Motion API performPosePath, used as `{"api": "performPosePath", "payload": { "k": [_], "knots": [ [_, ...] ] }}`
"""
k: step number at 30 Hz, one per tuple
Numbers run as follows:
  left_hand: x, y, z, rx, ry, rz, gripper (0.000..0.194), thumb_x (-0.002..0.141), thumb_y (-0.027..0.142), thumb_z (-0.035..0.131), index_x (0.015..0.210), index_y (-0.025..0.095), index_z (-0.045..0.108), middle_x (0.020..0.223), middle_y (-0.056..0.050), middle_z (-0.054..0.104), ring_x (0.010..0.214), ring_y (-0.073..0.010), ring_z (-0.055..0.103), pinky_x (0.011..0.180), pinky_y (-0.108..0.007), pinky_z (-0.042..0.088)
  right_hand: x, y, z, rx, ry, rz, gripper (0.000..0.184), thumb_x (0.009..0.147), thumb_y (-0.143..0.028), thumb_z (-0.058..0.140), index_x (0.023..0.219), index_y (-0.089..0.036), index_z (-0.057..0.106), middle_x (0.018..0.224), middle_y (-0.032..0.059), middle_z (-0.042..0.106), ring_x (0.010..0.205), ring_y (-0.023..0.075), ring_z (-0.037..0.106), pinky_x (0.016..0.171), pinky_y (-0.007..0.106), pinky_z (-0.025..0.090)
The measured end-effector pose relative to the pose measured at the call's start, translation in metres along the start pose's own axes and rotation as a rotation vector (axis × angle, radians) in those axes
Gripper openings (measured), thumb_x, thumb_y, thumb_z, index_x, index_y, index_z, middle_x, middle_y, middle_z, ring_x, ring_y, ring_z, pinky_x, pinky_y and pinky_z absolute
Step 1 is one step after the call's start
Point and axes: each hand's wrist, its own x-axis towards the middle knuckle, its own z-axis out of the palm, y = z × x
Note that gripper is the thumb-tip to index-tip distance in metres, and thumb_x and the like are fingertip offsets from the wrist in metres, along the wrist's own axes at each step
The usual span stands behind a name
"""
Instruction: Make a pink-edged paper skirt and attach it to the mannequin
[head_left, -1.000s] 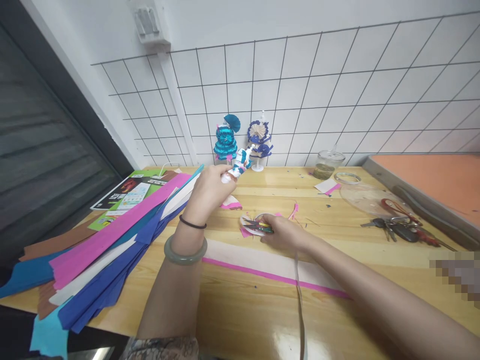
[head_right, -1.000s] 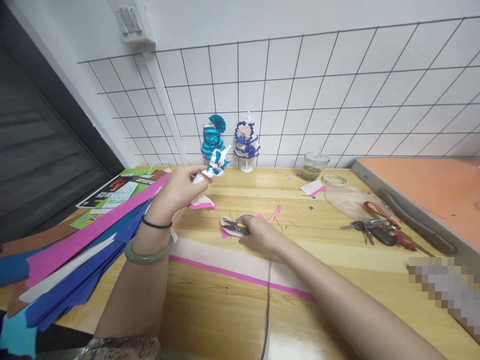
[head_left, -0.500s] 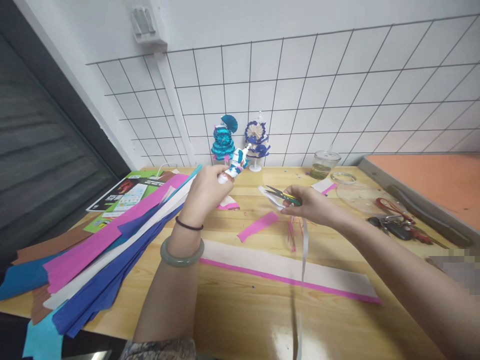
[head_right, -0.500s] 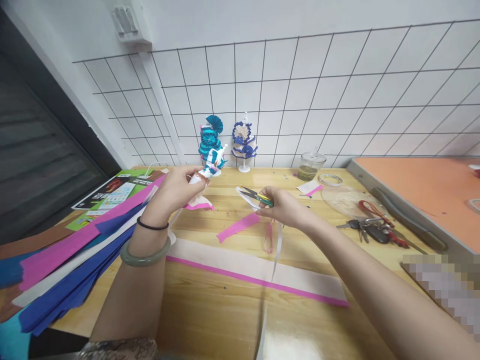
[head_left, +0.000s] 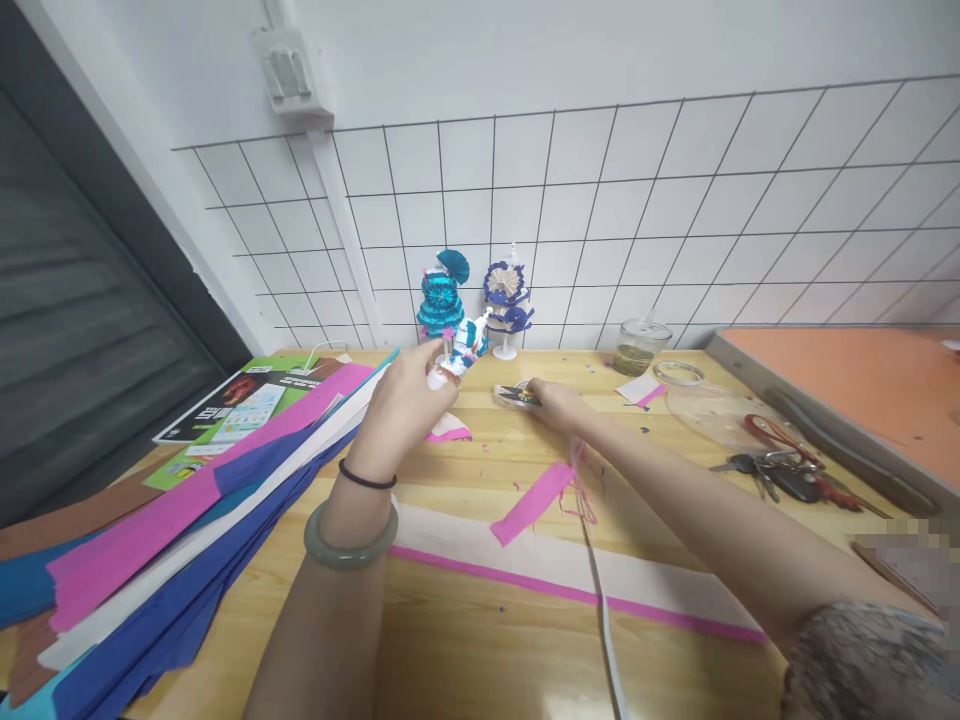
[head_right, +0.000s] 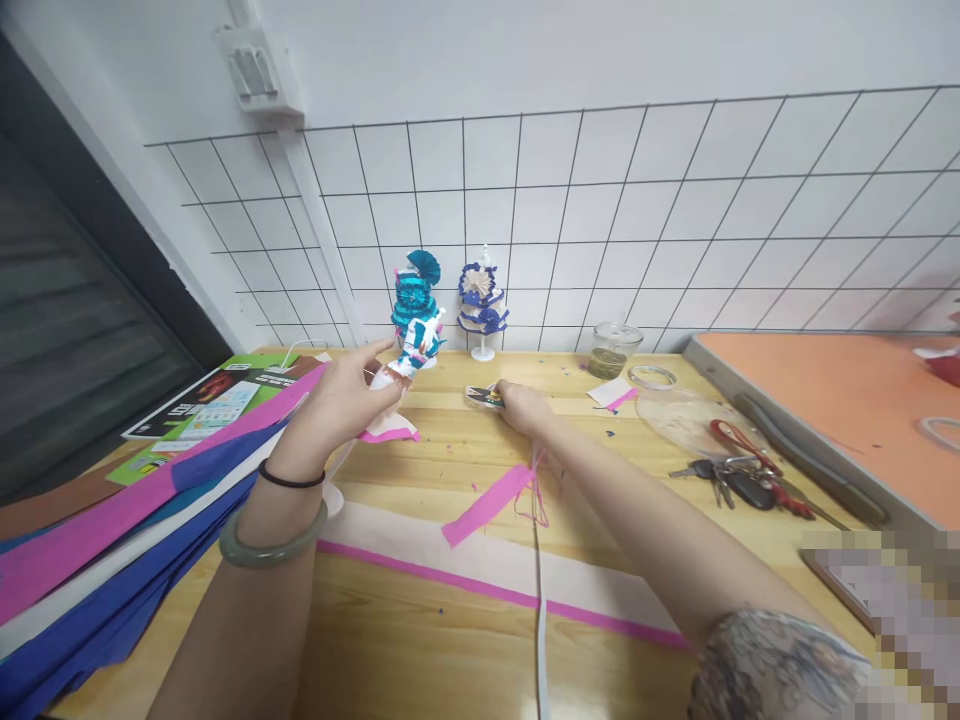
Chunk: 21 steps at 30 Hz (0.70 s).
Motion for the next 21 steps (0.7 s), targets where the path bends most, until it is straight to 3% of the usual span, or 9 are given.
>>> {"api": "performPosePath", "payload": {
  "k": [5, 10, 21],
  "knots": [
    [0.0, 0.0, 0.003, -0.001, 0.008, -0.017, 0.053, 0.073, 0.029, 0.056, 0.125, 0.022, 0.048, 0.091, -0.005, 0.066, 0.071, -0.0183, 0.059, 0.059, -0.025, 0.042, 0.004, 0.005, 0.013, 0.061, -0.006, -0.05, 0.037, 0.085, -0.034, 0.054, 0.118, -0.015, 0.05, 0.114, 0.0085, 0.056, 0.098, 0.0194, 0.057, 0.083, 0.039, 0.046],
    [0.0, 0.0, 0.008, -0.014, 0.011, -0.008, 0.058, 0.074, 0.031, 0.056, 0.13, 0.02, 0.043, 0.097, -0.007, 0.065, 0.079, -0.0199, 0.06, 0.067, -0.027, 0.044, -0.002, 0.003, 0.016, 0.049, 0.038, -0.097, 0.055, 0.074, -0.035, 0.066, 0.122, -0.016, 0.047, 0.123, 0.0115, 0.052, 0.113, 0.0224, 0.049, 0.091, 0.03, 0.039],
    [0.001, -0.003, 0.011, -0.013, 0.012, 0.018, 0.059, 0.073, 0.031, 0.057, 0.129, 0.02, 0.044, 0.104, -0.008, 0.064, 0.087, -0.0218, 0.06, 0.071, -0.029, 0.045, -0.026, -0.01, 0.01, -0.033, 0.073, -0.179, 0.045, 0.078, -0.027, 0.058, 0.121, -0.016, 0.049, 0.124, 0.0148, 0.051, 0.102, 0.0269, 0.056, 0.084, 0.035, 0.042]
  ]
}}
